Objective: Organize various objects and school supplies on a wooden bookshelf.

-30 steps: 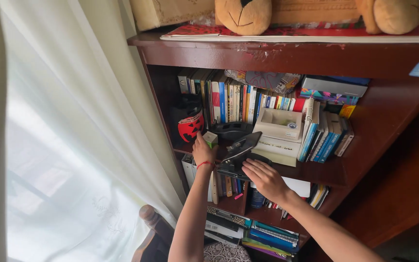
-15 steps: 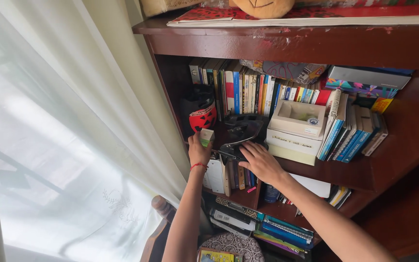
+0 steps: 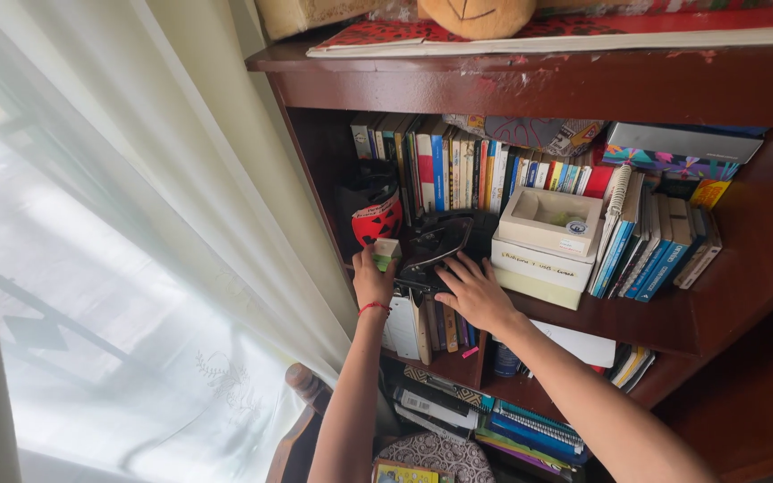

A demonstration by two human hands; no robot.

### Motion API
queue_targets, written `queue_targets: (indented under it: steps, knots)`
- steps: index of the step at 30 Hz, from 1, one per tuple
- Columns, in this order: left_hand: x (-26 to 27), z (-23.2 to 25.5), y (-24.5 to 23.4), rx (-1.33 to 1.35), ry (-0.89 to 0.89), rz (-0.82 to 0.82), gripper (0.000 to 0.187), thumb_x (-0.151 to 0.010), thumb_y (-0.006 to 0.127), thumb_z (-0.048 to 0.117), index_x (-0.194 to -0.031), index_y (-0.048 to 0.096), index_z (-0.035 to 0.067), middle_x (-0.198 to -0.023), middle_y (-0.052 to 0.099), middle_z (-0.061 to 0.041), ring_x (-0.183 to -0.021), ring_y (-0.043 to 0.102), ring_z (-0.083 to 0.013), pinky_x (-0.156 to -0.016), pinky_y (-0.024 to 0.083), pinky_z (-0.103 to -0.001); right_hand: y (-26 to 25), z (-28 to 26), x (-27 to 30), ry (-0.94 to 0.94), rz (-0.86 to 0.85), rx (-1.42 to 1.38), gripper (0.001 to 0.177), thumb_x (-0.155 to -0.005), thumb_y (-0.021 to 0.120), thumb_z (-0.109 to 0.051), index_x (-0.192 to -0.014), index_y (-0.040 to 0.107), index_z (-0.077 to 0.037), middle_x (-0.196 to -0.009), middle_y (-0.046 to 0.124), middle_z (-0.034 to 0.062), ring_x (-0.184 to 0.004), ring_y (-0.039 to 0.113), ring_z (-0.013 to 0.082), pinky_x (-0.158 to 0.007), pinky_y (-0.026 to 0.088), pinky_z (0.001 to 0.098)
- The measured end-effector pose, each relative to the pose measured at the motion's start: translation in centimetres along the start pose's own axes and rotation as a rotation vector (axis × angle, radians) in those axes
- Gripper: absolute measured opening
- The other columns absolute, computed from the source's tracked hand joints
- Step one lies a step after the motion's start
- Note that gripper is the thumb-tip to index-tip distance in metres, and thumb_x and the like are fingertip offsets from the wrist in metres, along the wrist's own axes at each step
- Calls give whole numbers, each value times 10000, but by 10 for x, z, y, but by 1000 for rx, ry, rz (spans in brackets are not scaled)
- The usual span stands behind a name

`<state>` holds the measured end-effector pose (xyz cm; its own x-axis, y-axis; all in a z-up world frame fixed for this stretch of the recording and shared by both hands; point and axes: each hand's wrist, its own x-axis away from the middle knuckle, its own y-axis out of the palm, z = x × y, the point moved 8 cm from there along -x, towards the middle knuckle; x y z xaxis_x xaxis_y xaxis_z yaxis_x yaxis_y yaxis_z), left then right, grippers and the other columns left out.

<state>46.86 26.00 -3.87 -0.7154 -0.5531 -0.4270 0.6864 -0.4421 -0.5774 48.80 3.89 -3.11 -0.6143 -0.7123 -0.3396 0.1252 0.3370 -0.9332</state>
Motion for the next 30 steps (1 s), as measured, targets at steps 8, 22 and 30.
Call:
queue_targets:
  steps: [8,22,30]
  knots:
    - [-2,0,12,-37,-31,-46,705,-835,777,156,-1448,434,100,-1341,539,-190,-1181,611,-426,-974,519,-484,-6,-7,1,29,41,47,606,-961,529,-531,-1431,523,-149,-1535,427,118,-1467,321,361,-1109,301,698]
    - [50,69,-27,-230,410,-35,765,-727,844,148,-1410,507,81,-1399,523,-175,-1294,511,-377,-1001,462,-483,3,4,7,34,66,65,595,-958,553,-492,-1447,519,-153,-1550,436,125,-1455,338,392,-1130,251,693]
    - [59,86,7,-303,588,-120,827,-681,881,312,-1396,548,61,-1216,680,-117,-1256,567,-323,-1022,436,-468,-20,9,25,22,216,194,611,-934,596,-522,-1300,640,-35,-1367,612,205,-1322,531,354,-1162,300,557]
